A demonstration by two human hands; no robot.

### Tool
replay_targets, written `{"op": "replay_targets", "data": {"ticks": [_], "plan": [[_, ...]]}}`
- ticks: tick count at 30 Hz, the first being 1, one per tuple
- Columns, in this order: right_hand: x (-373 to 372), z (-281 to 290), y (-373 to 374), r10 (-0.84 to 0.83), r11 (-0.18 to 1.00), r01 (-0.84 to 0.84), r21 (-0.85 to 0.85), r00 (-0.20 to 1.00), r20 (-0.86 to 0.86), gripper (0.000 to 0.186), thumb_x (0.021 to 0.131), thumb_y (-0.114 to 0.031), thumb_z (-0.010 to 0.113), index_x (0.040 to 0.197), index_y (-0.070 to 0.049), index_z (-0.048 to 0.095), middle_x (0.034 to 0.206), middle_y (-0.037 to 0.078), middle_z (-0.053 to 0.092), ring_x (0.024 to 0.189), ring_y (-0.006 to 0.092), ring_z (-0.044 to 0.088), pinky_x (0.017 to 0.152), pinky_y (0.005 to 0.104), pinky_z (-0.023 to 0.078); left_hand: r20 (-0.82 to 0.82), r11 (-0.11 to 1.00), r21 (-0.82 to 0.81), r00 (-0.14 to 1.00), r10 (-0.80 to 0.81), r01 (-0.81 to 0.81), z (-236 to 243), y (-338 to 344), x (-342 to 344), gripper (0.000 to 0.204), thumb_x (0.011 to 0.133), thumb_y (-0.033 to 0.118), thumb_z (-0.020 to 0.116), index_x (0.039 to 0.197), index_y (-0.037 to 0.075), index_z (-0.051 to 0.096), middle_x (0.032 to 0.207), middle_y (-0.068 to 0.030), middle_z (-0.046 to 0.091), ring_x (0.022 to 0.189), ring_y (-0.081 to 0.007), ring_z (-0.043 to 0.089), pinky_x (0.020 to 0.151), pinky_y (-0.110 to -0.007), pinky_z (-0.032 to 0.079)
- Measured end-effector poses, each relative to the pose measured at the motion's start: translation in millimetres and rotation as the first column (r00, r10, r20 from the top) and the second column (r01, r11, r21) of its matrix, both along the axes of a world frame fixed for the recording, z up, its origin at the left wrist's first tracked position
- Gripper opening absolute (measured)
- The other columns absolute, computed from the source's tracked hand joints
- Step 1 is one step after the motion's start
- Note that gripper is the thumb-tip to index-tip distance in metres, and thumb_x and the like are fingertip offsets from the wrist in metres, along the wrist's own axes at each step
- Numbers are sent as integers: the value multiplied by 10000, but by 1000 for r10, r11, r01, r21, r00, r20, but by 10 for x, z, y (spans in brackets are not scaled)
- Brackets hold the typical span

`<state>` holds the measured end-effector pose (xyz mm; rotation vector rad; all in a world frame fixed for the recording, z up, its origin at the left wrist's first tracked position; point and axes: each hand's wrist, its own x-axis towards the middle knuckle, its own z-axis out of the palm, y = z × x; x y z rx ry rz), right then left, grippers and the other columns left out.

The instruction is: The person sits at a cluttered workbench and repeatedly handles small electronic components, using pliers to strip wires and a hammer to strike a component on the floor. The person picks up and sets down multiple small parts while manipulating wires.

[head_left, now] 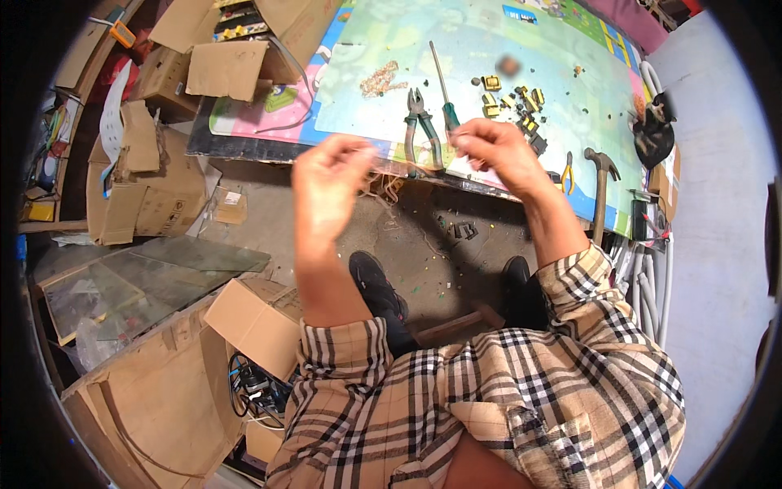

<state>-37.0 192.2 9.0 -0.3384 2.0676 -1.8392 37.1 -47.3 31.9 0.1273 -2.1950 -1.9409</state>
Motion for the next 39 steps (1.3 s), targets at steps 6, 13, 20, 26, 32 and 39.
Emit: {"op": "replay_targets", "data": {"ticks": [6, 13, 20, 26, 32, 39], "plan": [[-65, -298, 942, -139, 974, 169, -150, 971, 192, 213, 851, -119, 666, 1004, 21, 620, 780, 21, 591, 613, 53, 470, 530, 164, 363, 74, 954, 123, 962, 264, -272, 40, -668, 113, 79, 806, 102, 709, 843, 47, 665, 672, 7, 616, 527, -30, 452, 476, -177, 318], [-172, -980, 1754, -294, 941, 325, -95, 923, 247, 167, 870, -108, 657, 969, 25, 629, 767, 32, 617, 560, 51, 470, 487, 174, 344, -27, 737, 307, 768, 639, -602, -206, -1287, 298, 96, 815, 80, 712, 877, 30, 658, 681, -23, 611, 478, -35, 446, 393, -158, 299], [-218, -1105, 1842, -381, 898, 354, 259, 923, 58, 135, 878, -159, 646, 897, -27, 664, 679, -21, 586, 548, 47, 478, 494, 194, 345, -49, 636, 29, 635, 771, -771, -240, -1475, 575, 133, 845, 139, 693, 903, 22, 667, 733, -42, 652, 524, -32, 467, 422, -171, 323], [88, -749, 667, 123, 842, -57, 536, 989, -88, 202, 846, -191, 664, 924, -6, 682, 732, 50, 653, 661, 117, 584, 632, 279, 472, -14, 958, -32, 959, 283, -284, -97, -811, 334, 289, 942, 223, 557, 1120, 1, 606, 917, -73, 664, 722, -82, 569, 618, -223, 453], [25, -713, -379, 409, 791, -247, 559, 894, -183, 291, 814, -249, 695, 988, -18, 663, 849, 159, 683, 776, 261, 647, 734, 338, 499, 73, 930, -368, 997, 33, -3, -321, -456, 57, 307, 897, 207, 579, 1115, -7, 605, 955, -135, 679, 852, -208, 640, 763, -335, 507], [-164, -795, -538, 384, 872, -247, 423, 881, -277, 369, 819, -244, 687, 1076, 13, 624, 966, 178, 664, 821, 280, 644, 791, 353, 499, 98, 671, -731, 954, 283, -124, -191, -314, 44, 283, 885, 193, 548, 1073, -8, 612, 1042, -251, 623, 1018, -406, 576, 870, -438, 452]]}}
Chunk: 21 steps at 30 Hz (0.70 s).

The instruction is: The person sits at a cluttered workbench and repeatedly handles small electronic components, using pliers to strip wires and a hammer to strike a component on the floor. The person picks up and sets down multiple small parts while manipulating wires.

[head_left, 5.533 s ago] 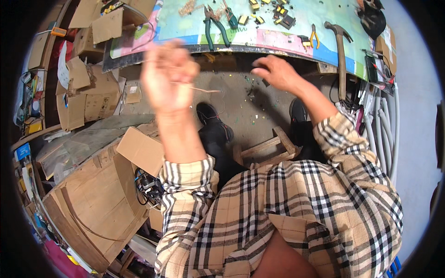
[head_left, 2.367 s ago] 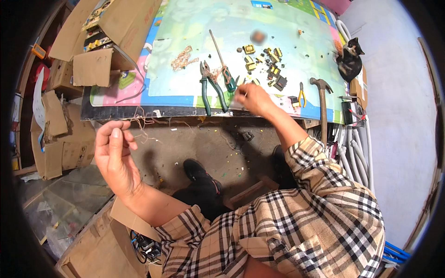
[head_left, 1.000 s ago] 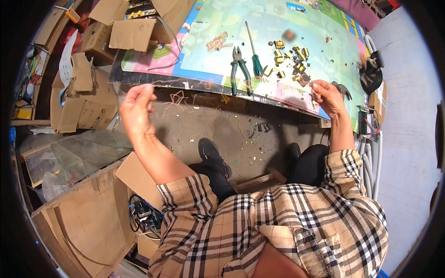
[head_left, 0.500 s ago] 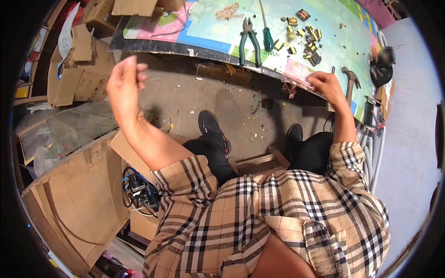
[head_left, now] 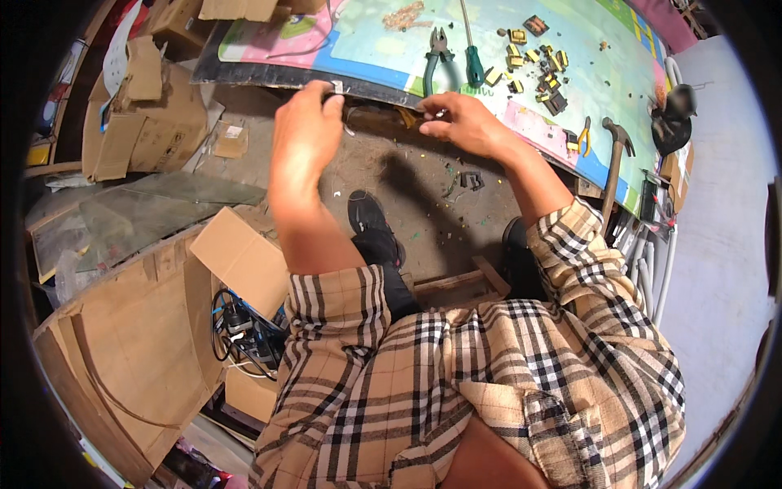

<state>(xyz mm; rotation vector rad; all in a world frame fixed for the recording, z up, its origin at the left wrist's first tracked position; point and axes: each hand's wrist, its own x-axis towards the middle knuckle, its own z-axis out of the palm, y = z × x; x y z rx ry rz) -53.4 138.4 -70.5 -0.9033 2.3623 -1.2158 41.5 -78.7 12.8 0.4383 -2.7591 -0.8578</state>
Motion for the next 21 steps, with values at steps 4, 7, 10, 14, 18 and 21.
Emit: {"op": "replay_targets", "data": {"ticks": [4, 7, 10, 14, 18, 21], "plan": [[-58, 12, 485, -94, 991, 74, 112, 978, 188, 285, 846, -192, 661, 1045, 8, 629, 896, 101, 665, 764, 181, 626, 721, 312, 506, -99, 999, 39, 995, 19, -16, -23, -137, 93, 288, 884, 189, 552, 1080, -14, 610, 1025, -243, 633, 995, -406, 590, 855, -426, 461], [-164, -41, 1045, -177, 984, 159, 85, 933, 314, 210, 862, -135, 632, 1021, 1, 634, 831, 46, 639, 721, 119, 598, 648, 266, 496, -108, 1000, 13, 994, 11, -10, 19, -174, 122, 293, 887, 195, 552, 1089, -9, 608, 1026, -241, 634, 991, -406, 593, 852, -428, 462], [-352, -9, 1527, -357, 934, 347, 84, 896, 264, 206, 856, -136, 634, 1001, 10, 633, 793, 36, 637, 706, 123, 609, 618, 266, 497, -146, 997, -81, 989, -17, 5, 64, -171, 66, 311, 892, 205, 550, 1109, -14, 596, 1048, -243, 627, 994, -410, 589, 857, -438, 458], [-820, 30, 1989, -577, 815, 580, 2, 810, 102, 181, 843, -164, 641, 868, 16, 653, 714, 59, 648, 662, 133, 628, 610, 275, 483, -198, 996, -73, 978, -60, 47, 266, -13, 202, 264, 898, 146, 544, 1094, -25, 591, 1033, -249, 626, 977, -409, 591, 838, -431, 461], [-1315, 195, 2113, -739, 669, 742, -44, 658, -146, 231, 802, -210, 641, 922, -16, 680, 794, 136, 688, 702, 201, 663, 685, 329, 503, -175, 998, -25, 983, -63, 60, 387, 202, 185, 277, 894, 137, 544, 1105, -39, 584, 1022, -252, 627, 946, -399, 602, 826, -423, 464], [-1602, 349, 1945, -707, 589, 808, 23, 530, -468, 294, 798, -258, 653, 1002, -48, 672, 957, 160, 671, 883, 272, 655, 786, 370, 504, -177, 995, -43, 980, -91, 85, 417, 217, 188, 290, 893, 134, 543, 1119, -44, 578, 1022, -252, 627, 944, -392, 606, 826, -418, 466]]}}
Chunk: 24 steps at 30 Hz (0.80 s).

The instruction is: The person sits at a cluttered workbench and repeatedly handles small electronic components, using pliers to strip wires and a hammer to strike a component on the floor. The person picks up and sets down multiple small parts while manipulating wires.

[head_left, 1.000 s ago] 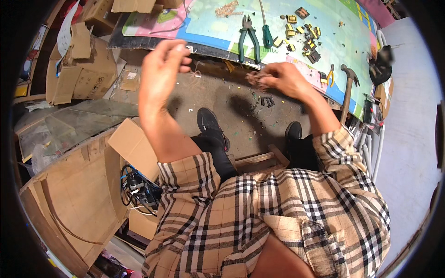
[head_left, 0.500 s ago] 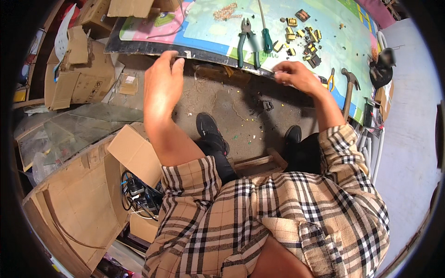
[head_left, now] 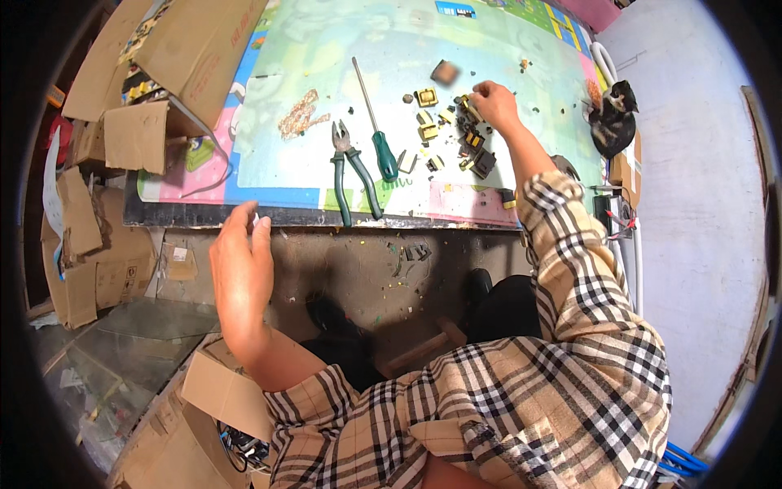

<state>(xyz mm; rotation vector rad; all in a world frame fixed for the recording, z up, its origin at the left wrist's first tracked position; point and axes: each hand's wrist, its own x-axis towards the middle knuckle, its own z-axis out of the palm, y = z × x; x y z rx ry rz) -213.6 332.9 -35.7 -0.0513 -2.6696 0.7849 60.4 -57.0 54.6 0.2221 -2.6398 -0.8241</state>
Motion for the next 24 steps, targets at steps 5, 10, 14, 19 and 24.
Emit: {"op": "replay_targets", "data": {"ticks": [5, 10, 14, 19, 24], "plan": [[-313, 229, -205, -74, 986, 70, 153, 997, 22, 702, 716, -428, 757, 1263, -63, 511, 1306, 190, 419, 1133, 337, 528, 922, 394, 470, -1, 1000, -18, 1000, 7, -7, 97, 48, 57, 295, 891, 129, 548, 1117, -58, 576, 1046, -259, 619, 963, -399, 599, 841, -420, 463], [-424, 458, -302, -88, 955, 30, 296, 979, 184, 818, 674, -485, 787, 1283, -37, 476, 1314, 189, 402, 1168, 343, 500, 934, 409, 471, -7, 1000, -21, 1000, 18, -18, 167, 109, 135, 288, 889, 120, 558, 1115, -58, 577, 1052, -260, 615, 962, -404, 598, 840, -425, 463], [-440, 471, -238, -71, 933, 2, 361, 981, 178, 725, 684, -469, 764, 1213, -27, 538, 1245, 192, 469, 1090, 339, 554, 893, 406, 481, -29, 999, -32, 1000, 9, -10, 153, 155, 170, 283, 884, 114, 570, 1110, -55, 578, 1051, -258, 614, 961, -410, 594, 837, -427, 463], [-56, 647, -378, -37, 965, 17, 262, 997, 70, 656, 671, -443, 756, 1133, -7, 589, 1144, 188, 538, 990, 325, 604, 846, 392, 492, -50, 993, -114, 999, -2, -4, 129, 156, 191, 315, 900, 145, 559, 1154, -41, 568, 1019, -236, 648, 923, -338, 641, 809, -377, 485], [369, 486, -188, 658, 355, -333, -874, 753, -20, 541, 798, -413, 701, 1137, -3, 601, 1040, 135, 656, 984, 229, 604, 826, 375, 482, -174, 986, -21, 971, -165, 164, 75, 419, 61, 262, 868, 102, 571, 1065, -70, 581, 1005, -268, 616, 925, -429, 588, 806, -444, 464]]}}
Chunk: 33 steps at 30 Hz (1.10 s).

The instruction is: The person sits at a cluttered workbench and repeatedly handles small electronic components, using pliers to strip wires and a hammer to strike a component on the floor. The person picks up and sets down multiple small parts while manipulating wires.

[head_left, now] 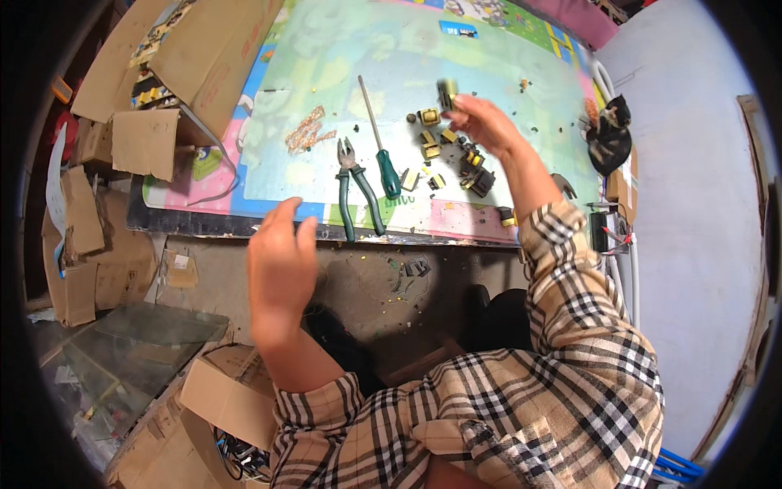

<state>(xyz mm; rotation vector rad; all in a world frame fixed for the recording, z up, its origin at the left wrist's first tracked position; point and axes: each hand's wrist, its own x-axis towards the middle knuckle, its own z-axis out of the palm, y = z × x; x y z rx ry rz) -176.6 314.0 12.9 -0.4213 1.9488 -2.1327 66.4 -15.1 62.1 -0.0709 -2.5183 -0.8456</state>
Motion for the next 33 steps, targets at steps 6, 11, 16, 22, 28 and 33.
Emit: {"op": "replay_targets", "data": {"ticks": [6, 11, 16, 22, 28, 33], "plan": [[1100, -1, -320, 528, 592, -317, -741, 847, 60, 649, 847, -478, 633, 1294, -32, 488, 1227, 205, 547, 969, 274, 577, 867, 412, 483, 30, 979, 108, 983, -178, 174, 52, 414, 15, 276, 882, 127, 572, 1089, -56, 591, 983, -227, 647, 884, -334, 641, 781, -376, 486], [1300, -185, -496, 566, 603, -297, -741, 814, 135, 645, 839, -492, 635, 1281, -40, 506, 1208, 191, 567, 950, 255, 567, 863, 408, 465, 2, 945, 235, 972, -236, 229, -7, 660, -129, 317, 870, 141, 616, 1123, -46, 585, 937, -193, 667, 812, -238, 655, 731, -332, 504], [1449, -304, -600, 671, 512, -356, -781, 734, 105, 617, 827, -486, 651, 1249, -51, 537, 1163, 164, 595, 952, 253, 557, 827, 391, 452, -19, 832, 475, 948, -318, 288, -151, 752, -247, 346, 874, 155, 639, 1142, -56, 579, 970, -177, 673, 857, -194, 649, 766, -315, 512], [1414, -423, -490, 699, 570, -459, -681, 707, 107, 596, 798, -462, 689, 1217, -58, 562, 1139, 106, 613, 969, 257, 559, 824, 392, 446, -41, 358, 868, 769, -638, 344, -292, 794, -344, 319, 836, 56, 672, 1114, -72, 583, 850, -91, 662, 774, -120, 624, 699, -272, 529], [1426, -263, -302, 519, 850, -473, -233, 829, 208, 532, 902, -405, 586, 1255, -11, 523, 1129, 141, 615, 977, 265, 622, 847, 366, 511, -69, 765, 567, 943, -325, 305, -442, 801, -229, 211, 764, -25, 715, 969, -20, 666, 831, -14, 639, 730, -66, 566, 667, -218, 468], [1127, -785, 793, -259, 824, 332, 460, 942, -215, 380, 917, -328, 570, 1098, 2, 628, 903, 55, 645, 834, 119, 579, 739, 265, 467, -70, 936, 296, 981, -179, 192, -572, 921, -222, 188, 739, -14, 721, 921, -22, 675, 775, -35, 615, 669, -78, 549, 624, -224, 452]]}}
